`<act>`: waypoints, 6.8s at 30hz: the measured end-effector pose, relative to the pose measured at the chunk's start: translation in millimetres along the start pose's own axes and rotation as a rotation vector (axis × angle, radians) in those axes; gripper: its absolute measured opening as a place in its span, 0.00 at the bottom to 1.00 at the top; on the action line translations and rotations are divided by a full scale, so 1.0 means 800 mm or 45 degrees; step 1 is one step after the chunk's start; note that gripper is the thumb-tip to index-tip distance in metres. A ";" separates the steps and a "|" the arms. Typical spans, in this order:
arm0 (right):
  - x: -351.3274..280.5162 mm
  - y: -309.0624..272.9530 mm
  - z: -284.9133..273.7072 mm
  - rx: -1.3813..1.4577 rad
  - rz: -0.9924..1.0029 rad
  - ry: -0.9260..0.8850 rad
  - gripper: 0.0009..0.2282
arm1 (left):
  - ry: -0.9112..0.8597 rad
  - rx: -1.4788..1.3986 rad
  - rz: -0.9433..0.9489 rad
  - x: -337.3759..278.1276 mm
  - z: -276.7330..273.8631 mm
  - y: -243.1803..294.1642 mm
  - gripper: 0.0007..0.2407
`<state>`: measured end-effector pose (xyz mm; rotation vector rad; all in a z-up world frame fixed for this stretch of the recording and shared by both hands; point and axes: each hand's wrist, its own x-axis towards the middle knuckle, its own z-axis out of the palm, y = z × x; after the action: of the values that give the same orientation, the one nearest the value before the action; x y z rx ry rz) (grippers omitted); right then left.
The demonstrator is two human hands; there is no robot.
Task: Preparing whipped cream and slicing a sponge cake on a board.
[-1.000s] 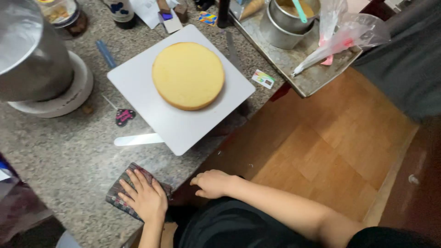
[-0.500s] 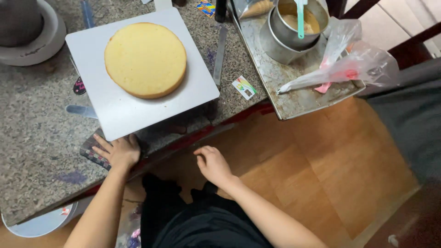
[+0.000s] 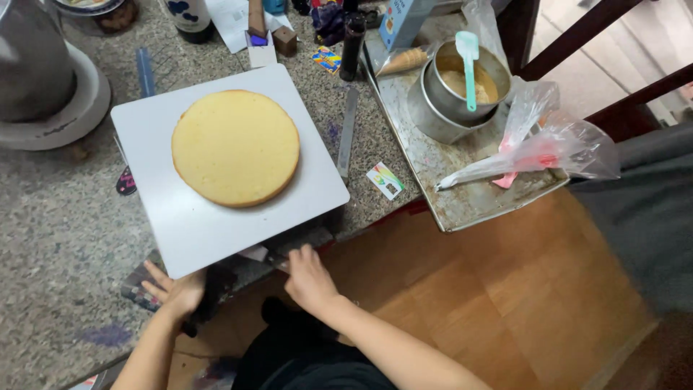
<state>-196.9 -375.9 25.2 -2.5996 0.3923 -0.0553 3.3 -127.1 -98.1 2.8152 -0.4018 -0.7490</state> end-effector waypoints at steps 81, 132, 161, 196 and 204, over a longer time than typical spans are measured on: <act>0.235 0.144 -0.184 1.292 0.352 -0.030 0.14 | 0.291 -2.119 0.048 -0.021 -0.215 0.138 0.21; 0.288 0.171 -0.137 1.489 0.142 0.114 0.18 | 0.704 0.152 0.263 -0.155 -0.186 0.373 0.34; 0.195 0.234 -0.109 1.208 0.385 0.267 0.19 | -0.346 -0.279 1.256 -0.170 -0.198 0.427 0.13; 0.260 0.097 -0.215 0.373 -0.597 -0.068 0.36 | 0.961 0.121 0.085 -0.086 -0.196 0.233 0.28; 0.313 0.127 -0.238 0.049 -0.348 0.215 0.35 | 0.962 0.109 0.244 -0.054 -0.218 0.189 0.29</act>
<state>-5.4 -623.2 133.0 -2.6011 0.0907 -0.3741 24.5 -234.8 109.0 2.8094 -0.5476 0.3823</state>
